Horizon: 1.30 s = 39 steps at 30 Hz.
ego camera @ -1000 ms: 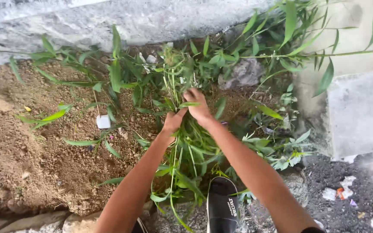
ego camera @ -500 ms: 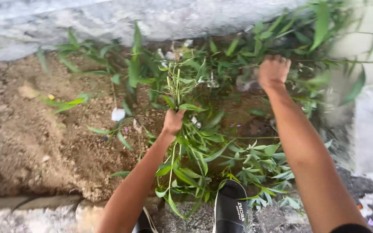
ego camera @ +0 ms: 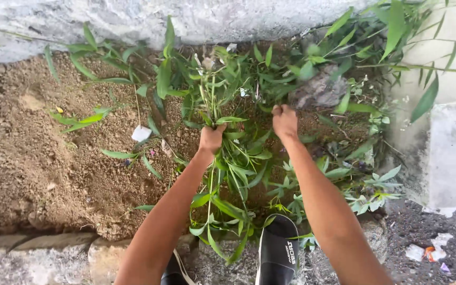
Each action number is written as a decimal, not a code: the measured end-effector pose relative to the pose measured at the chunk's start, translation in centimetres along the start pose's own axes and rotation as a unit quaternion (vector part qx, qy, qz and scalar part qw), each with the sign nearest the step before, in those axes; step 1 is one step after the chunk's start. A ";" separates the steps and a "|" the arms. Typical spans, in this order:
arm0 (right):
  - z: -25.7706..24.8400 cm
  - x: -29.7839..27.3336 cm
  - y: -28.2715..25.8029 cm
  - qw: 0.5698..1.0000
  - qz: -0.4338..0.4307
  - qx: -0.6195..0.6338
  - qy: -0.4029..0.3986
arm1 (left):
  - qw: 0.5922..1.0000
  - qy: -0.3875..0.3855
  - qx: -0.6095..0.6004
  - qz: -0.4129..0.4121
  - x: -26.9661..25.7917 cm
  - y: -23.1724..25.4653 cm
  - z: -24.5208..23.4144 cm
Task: Pulling weeds and grass from a patch of dirt next to a concrete border.
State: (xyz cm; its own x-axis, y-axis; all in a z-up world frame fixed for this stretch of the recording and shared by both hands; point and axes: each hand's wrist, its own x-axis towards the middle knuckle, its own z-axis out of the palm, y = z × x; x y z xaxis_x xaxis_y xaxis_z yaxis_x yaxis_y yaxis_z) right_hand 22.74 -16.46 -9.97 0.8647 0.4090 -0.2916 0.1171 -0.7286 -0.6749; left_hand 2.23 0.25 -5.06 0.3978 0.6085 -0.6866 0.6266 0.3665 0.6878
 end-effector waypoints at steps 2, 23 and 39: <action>-0.2 -2.3 -1.3 1.000 0.011 0.016 -0.013 | 1.000 -0.011 -0.005 -0.007 0.2 0.1 1.0; -5.9 2.9 -7.9 0.944 -0.213 -0.252 -0.012 | 0.992 -0.050 -0.015 0.118 0.4 7.2 -2.9; -0.9 9.0 -3.0 0.938 0.042 -0.292 -0.185 | 0.998 0.031 -0.032 0.041 -6.4 9.3 -9.3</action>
State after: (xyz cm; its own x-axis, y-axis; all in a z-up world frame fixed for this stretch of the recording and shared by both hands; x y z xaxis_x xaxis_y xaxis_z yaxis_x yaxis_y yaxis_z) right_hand 30.63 -11.08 -9.93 0.6670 0.4215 -0.6144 0.3973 -0.8988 -0.1853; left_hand -0.75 6.31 7.90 0.4030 0.6795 -0.6131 0.5494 0.3562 0.7558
